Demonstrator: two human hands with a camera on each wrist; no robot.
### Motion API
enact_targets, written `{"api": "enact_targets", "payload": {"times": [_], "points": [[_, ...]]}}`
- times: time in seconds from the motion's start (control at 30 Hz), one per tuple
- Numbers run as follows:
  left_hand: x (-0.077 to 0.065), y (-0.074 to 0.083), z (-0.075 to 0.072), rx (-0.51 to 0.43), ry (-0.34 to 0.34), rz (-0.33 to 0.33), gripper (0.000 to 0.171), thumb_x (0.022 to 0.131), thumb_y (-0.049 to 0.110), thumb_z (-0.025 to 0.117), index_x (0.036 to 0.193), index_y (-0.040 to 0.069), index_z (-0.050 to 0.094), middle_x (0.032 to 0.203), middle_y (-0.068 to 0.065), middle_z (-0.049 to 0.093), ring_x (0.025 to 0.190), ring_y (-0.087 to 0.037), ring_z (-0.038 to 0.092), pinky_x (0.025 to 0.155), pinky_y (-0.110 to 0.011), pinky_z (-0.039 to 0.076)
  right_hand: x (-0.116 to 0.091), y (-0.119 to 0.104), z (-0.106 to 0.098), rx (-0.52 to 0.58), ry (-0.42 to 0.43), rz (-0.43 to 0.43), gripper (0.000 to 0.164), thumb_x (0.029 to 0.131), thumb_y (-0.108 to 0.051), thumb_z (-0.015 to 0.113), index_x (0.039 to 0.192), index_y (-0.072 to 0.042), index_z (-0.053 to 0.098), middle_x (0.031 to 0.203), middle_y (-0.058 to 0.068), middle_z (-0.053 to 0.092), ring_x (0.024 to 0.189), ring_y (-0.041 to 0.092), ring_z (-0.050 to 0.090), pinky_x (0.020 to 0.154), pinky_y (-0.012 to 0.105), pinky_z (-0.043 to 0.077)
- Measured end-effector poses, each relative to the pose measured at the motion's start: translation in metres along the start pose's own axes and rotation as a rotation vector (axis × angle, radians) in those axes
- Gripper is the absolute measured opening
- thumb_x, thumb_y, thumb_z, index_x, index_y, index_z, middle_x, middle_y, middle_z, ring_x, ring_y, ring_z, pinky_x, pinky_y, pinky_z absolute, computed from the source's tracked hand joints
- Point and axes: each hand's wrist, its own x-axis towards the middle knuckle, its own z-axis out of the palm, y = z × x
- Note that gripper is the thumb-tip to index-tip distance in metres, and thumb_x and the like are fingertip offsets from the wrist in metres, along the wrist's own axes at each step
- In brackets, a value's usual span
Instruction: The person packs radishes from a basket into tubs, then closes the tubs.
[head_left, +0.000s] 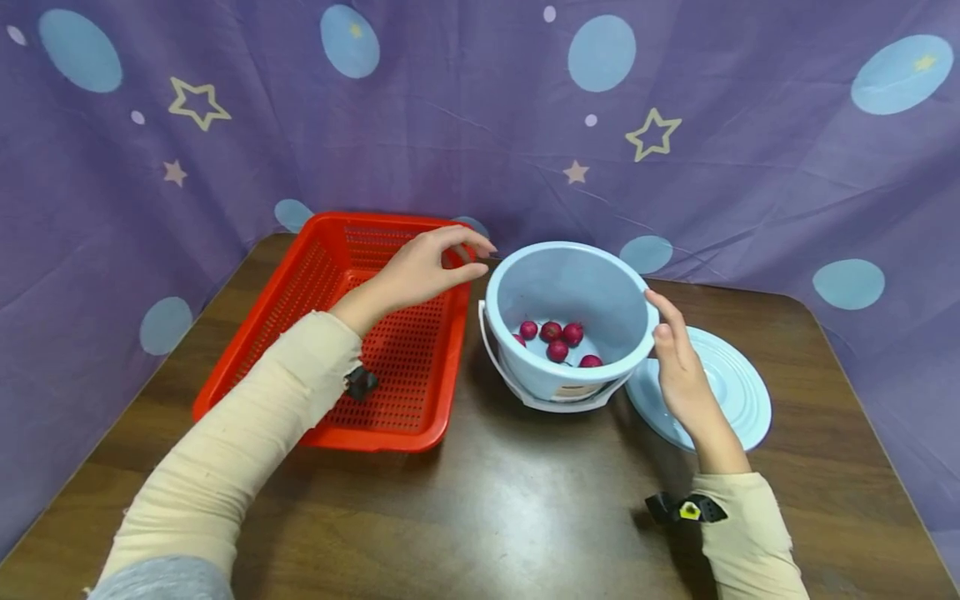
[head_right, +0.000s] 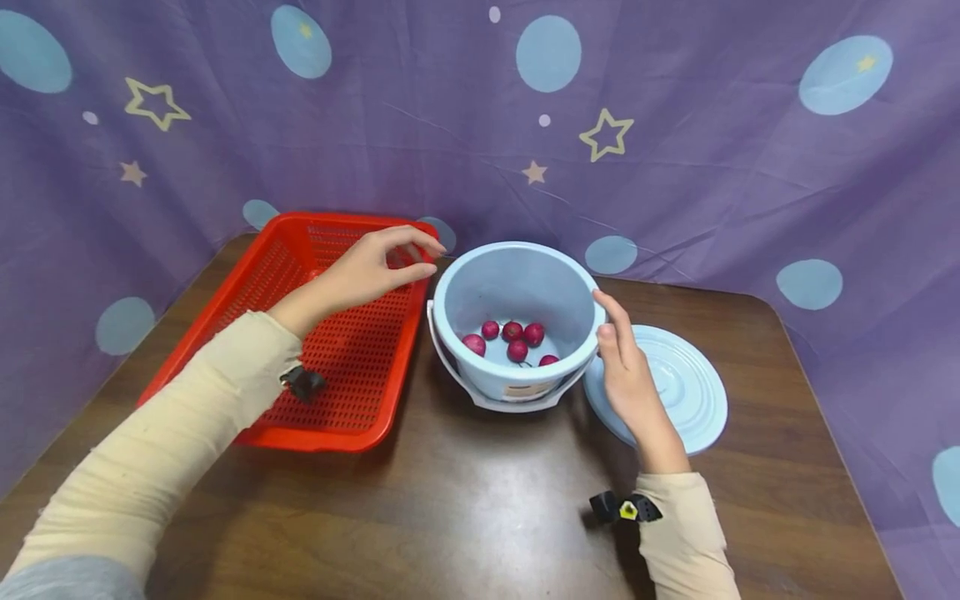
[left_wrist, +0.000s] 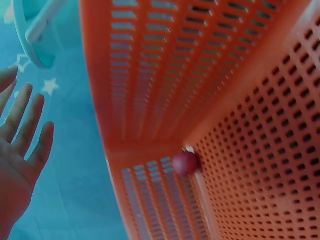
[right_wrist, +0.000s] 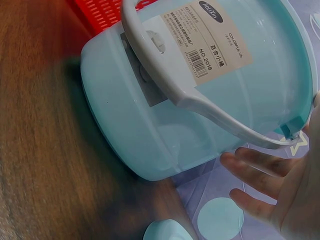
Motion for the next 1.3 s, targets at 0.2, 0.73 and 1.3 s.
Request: {"api": "enact_targets", "payload": {"times": [0.2,0.73,1.3], "points": [[0.0,-0.021,-0.007,-0.042,0.023,-0.037,0.022,0.093,0.02,0.071,0.115,0.017,0.071,0.109,0.005,0.067,0.09,-0.012,0.06,0.08,-0.034,0.048,0.001,0.001,0.001,-0.01,0.0,0.003,0.048,0.109,-0.031,0.025,0.157,-0.023,0.027,0.154,0.01,0.035,0.115,0.022,0.046,0.091,0.04,0.039],[0.003,-0.075,-0.007,0.025,0.011,-0.241,0.029,0.093,0.016,0.07,0.12,0.008,0.068,0.119,-0.009,0.066,0.115,-0.024,0.056,0.104,-0.042,0.039,-0.001,-0.001,0.0,-0.013,0.003,-0.002,0.048,0.109,-0.031,0.025,0.156,-0.022,0.027,0.155,0.01,0.035,0.119,0.03,0.047,0.092,0.045,0.039],[0.005,-0.117,0.016,0.135,0.012,-0.489,0.028,0.093,0.023,0.069,0.117,0.009,0.068,0.117,-0.012,0.067,0.11,-0.03,0.058,0.1,-0.046,0.041,-0.001,0.0,0.002,-0.013,0.017,-0.007,0.047,0.11,-0.03,0.025,0.156,-0.023,0.028,0.153,0.01,0.037,0.115,0.026,0.048,0.09,0.039,0.04]]}}
